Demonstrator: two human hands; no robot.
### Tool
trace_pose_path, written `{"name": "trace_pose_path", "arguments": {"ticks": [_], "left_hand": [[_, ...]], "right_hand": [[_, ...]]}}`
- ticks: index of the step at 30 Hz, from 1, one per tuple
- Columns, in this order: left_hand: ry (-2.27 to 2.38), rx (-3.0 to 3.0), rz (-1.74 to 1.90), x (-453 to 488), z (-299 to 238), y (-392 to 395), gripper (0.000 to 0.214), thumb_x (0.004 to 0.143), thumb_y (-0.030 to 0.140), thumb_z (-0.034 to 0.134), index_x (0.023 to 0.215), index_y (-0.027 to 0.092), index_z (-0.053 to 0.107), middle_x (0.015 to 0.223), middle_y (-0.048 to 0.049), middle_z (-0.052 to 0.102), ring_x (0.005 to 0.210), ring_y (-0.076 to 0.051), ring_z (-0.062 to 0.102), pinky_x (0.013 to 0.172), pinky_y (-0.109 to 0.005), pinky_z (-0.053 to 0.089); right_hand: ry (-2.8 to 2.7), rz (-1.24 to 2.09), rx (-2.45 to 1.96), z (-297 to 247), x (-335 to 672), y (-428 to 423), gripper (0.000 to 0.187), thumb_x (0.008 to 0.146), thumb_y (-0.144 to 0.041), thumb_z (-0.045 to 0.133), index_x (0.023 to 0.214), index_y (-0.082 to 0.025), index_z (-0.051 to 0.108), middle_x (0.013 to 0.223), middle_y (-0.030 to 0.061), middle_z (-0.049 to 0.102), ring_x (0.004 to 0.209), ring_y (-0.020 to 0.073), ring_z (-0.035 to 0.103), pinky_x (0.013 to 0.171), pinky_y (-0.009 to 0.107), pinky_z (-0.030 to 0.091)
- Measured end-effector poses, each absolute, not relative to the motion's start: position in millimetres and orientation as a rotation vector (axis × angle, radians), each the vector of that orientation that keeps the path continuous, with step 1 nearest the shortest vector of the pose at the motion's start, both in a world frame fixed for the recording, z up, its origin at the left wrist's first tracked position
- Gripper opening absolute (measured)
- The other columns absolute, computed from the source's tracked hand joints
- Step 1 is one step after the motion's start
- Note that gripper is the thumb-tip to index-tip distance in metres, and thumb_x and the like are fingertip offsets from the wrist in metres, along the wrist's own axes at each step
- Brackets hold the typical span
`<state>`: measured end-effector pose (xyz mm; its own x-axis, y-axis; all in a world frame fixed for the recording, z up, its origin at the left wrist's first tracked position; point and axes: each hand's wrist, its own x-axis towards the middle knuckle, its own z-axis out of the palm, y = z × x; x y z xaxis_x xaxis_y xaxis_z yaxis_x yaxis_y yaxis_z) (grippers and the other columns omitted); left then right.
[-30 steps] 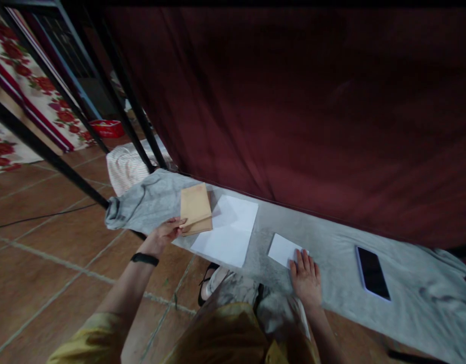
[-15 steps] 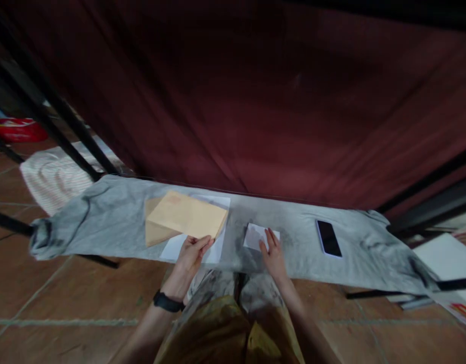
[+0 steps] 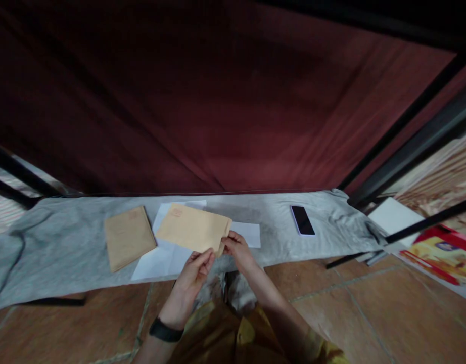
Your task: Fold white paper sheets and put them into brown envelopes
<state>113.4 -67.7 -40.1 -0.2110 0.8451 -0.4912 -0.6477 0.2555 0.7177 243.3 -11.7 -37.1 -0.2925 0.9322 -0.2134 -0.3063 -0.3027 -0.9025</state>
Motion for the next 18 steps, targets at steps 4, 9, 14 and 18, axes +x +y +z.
{"name": "trace_pose_path", "arguments": {"ticks": [4, 9, 14, 18], "left_hand": [[1.027, 0.199, 1.356, 121.6, -35.6, -72.3, 0.029, 0.057, 0.0, 0.085, 0.067, 0.018, 0.064, 0.076, 0.0008, 0.076, 0.071, -0.013, 0.074, 0.068, -0.019, 0.06], [1.075, 0.282, 1.289, 134.4, -30.5, -82.0, 0.028, 0.057, 0.005, 0.088, 0.073, 0.02, 0.069, 0.08, -0.0016, 0.076, 0.069, -0.015, 0.072, 0.064, -0.021, 0.059], [1.234, 0.697, 1.069, 132.8, -29.2, -109.4, 0.025, 0.067, 0.036, 0.089, 0.068, 0.02, 0.07, 0.07, -0.0064, 0.072, 0.063, -0.019, 0.07, 0.058, -0.025, 0.057], [1.533, 1.63, 1.345, 113.0, -11.4, -121.0, 0.033, 0.073, 0.039, 0.085, 0.103, 0.028, 0.075, 0.121, -0.0092, 0.073, 0.116, -0.029, 0.067, 0.102, -0.041, 0.053]], "right_hand": [[-0.961, 1.756, -0.978, -28.4, 257.5, -16.2, 0.032, 0.064, -0.044, 0.076, 0.085, -0.021, 0.072, 0.071, -0.0018, 0.071, 0.065, 0.0161, 0.062, 0.06, 0.025, 0.047], [-1.078, 1.736, -0.916, -24.7, 268.8, -18.1, 0.036, 0.067, -0.051, 0.078, 0.087, -0.021, 0.072, 0.077, -0.0018, 0.071, 0.071, 0.0166, 0.062, 0.069, 0.027, 0.048], [-1.324, 1.451, -0.923, -23.6, 284.8, -15.6, 0.027, 0.08, -0.047, 0.067, 0.081, -0.02, 0.069, 0.073, -0.0036, 0.062, 0.069, 0.0136, 0.054, 0.07, 0.025, 0.045], [-1.407, 1.355, -0.944, -9.6, 308.1, -25.7, 0.025, 0.086, -0.044, 0.062, 0.086, -0.019, 0.069, 0.076, -0.0026, 0.059, 0.069, 0.0129, 0.05, 0.065, 0.023, 0.041]]}}
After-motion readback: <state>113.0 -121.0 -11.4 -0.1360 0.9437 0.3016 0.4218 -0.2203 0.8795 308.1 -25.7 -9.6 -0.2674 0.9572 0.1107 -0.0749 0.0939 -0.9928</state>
